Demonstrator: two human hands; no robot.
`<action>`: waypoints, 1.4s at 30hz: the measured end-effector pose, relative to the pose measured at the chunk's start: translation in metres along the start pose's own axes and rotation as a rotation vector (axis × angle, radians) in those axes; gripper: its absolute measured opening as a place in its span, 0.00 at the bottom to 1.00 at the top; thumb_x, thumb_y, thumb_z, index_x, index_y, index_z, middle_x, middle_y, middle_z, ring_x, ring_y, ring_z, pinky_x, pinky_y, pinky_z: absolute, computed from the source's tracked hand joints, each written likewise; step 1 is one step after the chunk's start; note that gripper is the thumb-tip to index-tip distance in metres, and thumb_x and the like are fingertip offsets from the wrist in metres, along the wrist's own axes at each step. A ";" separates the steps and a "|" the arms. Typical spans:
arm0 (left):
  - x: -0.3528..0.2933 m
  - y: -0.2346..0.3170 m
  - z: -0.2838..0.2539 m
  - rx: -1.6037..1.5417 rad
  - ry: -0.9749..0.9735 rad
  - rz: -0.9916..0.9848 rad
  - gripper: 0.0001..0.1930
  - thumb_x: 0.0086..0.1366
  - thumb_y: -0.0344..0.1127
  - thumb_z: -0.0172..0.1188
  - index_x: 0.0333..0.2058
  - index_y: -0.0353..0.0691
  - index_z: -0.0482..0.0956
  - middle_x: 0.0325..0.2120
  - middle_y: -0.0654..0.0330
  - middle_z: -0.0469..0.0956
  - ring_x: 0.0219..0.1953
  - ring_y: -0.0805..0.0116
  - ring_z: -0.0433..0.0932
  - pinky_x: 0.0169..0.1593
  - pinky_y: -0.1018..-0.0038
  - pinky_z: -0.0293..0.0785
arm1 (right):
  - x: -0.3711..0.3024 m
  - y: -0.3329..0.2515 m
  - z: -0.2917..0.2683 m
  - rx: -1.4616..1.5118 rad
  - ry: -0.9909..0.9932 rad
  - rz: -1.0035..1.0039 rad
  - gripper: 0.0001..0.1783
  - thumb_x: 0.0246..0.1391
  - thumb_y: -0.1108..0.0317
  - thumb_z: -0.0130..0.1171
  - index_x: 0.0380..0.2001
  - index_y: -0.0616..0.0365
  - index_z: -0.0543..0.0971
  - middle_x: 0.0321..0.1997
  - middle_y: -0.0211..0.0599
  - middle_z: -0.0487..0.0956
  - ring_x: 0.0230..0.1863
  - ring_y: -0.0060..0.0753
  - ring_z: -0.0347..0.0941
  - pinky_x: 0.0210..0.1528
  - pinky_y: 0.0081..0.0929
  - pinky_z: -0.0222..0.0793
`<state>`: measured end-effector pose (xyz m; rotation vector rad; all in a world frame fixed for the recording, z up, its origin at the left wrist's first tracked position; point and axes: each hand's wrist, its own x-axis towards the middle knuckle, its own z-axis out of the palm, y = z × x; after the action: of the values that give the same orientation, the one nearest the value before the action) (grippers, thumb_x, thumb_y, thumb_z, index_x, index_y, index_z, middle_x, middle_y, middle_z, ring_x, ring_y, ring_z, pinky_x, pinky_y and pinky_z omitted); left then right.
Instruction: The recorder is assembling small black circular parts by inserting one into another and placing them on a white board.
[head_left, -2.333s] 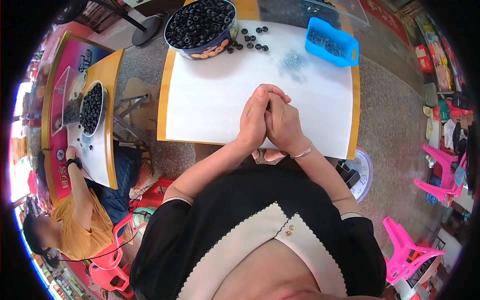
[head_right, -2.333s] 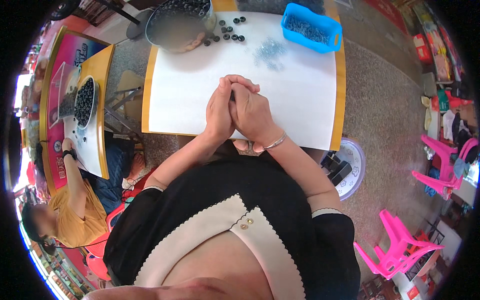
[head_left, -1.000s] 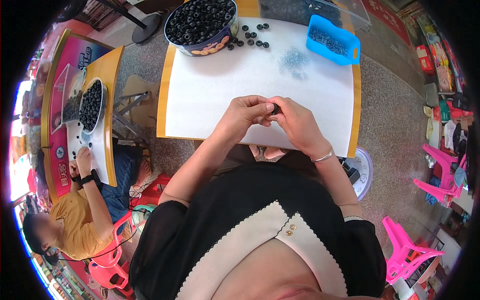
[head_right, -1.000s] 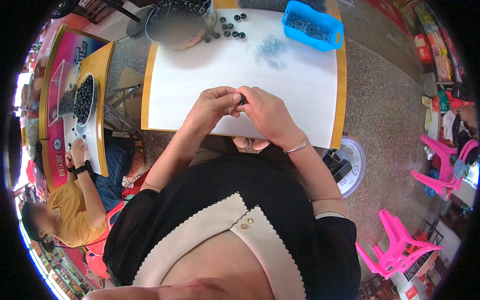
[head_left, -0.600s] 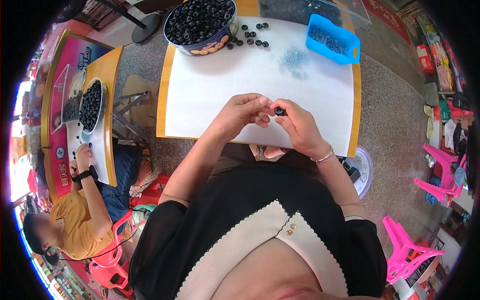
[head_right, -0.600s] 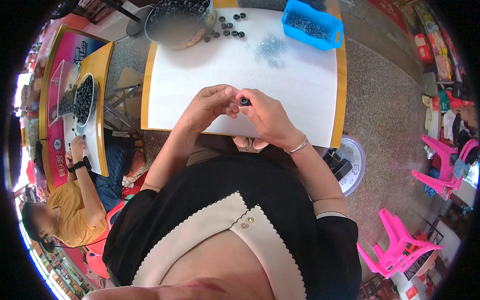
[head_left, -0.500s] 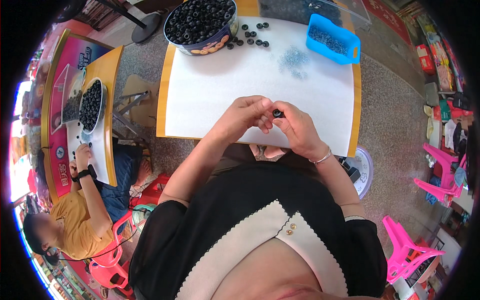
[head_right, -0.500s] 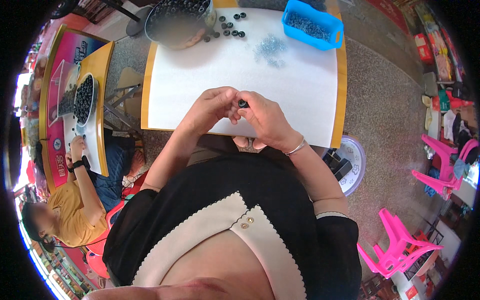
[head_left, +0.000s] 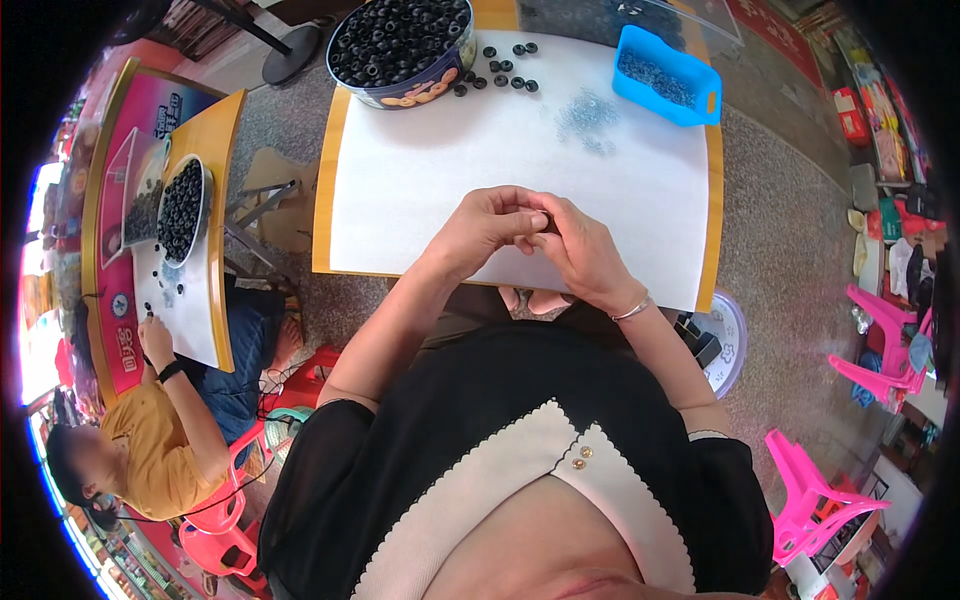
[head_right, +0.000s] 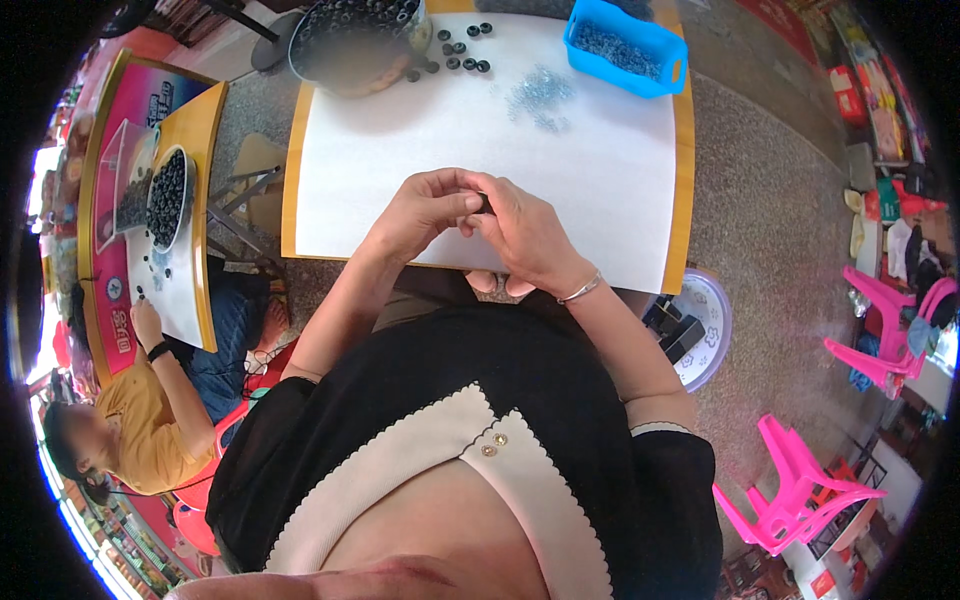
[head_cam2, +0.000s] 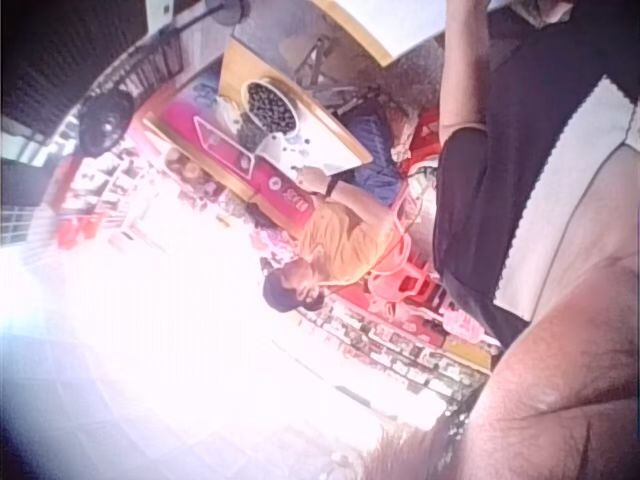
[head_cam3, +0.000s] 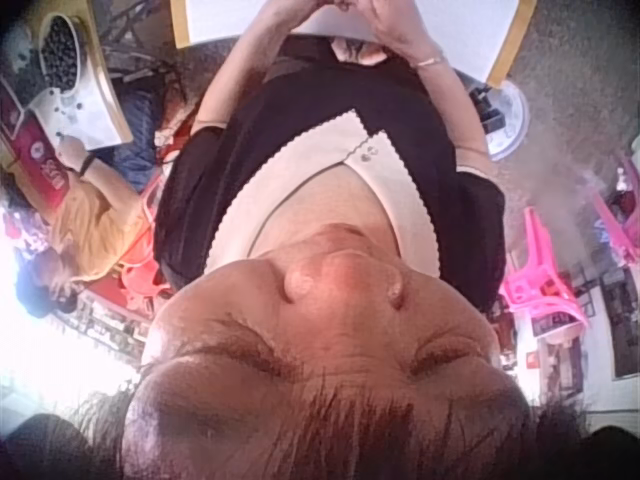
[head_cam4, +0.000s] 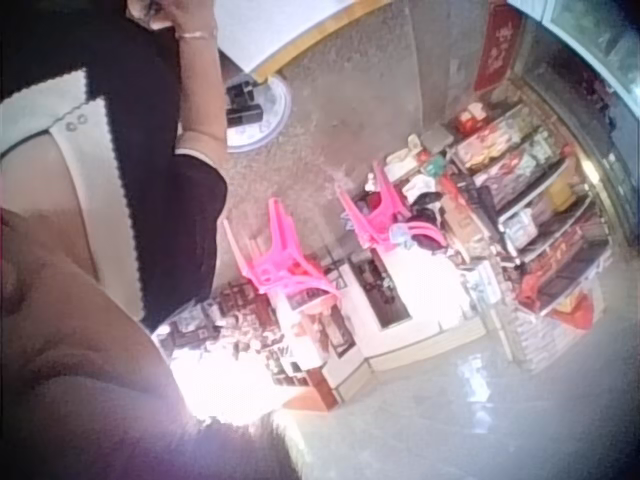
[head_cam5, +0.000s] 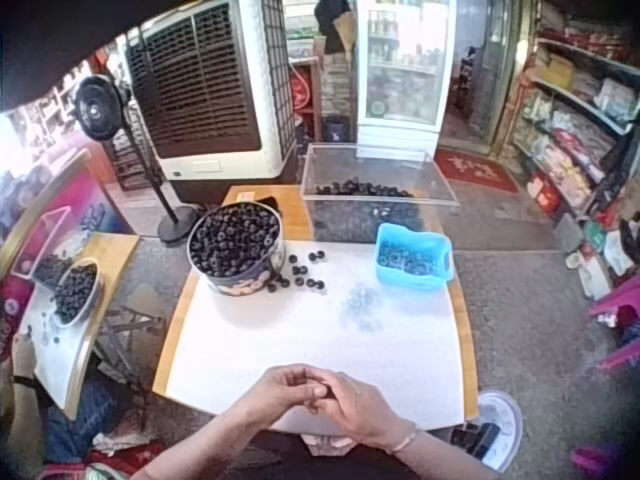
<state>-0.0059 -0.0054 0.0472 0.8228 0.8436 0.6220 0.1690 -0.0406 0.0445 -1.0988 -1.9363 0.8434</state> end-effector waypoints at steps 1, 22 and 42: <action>-0.001 0.000 0.000 -0.049 -0.004 -0.012 0.13 0.60 0.33 0.62 0.40 0.29 0.76 0.31 0.58 0.78 0.29 0.73 0.76 0.36 0.78 0.74 | 0.002 -0.002 -0.003 -0.040 -0.009 -0.017 0.17 0.54 0.69 0.50 0.49 0.57 0.68 0.34 0.40 0.76 0.35 0.43 0.74 0.37 0.34 0.70; -0.020 0.004 0.011 -0.323 -0.111 -0.012 0.11 0.61 0.31 0.60 0.39 0.30 0.77 0.30 0.55 0.79 0.29 0.70 0.77 0.35 0.76 0.76 | -0.009 -0.021 -0.023 0.431 -0.039 0.178 0.18 0.59 0.60 0.53 0.49 0.58 0.71 0.36 0.34 0.79 0.38 0.25 0.78 0.41 0.21 0.73; -0.020 -0.001 0.054 -0.163 -0.019 0.360 0.32 0.71 0.57 0.28 0.43 0.31 0.70 0.41 0.52 0.73 0.46 0.66 0.71 0.53 0.71 0.66 | 0.002 -0.026 0.010 -0.292 0.198 -0.269 0.14 0.50 0.72 0.54 0.41 0.65 0.71 0.27 0.39 0.75 0.24 0.41 0.72 0.24 0.34 0.67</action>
<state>0.0283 -0.0413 0.0762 0.8364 0.6211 0.9853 0.1491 -0.0513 0.0608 -1.0115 -2.0195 0.3009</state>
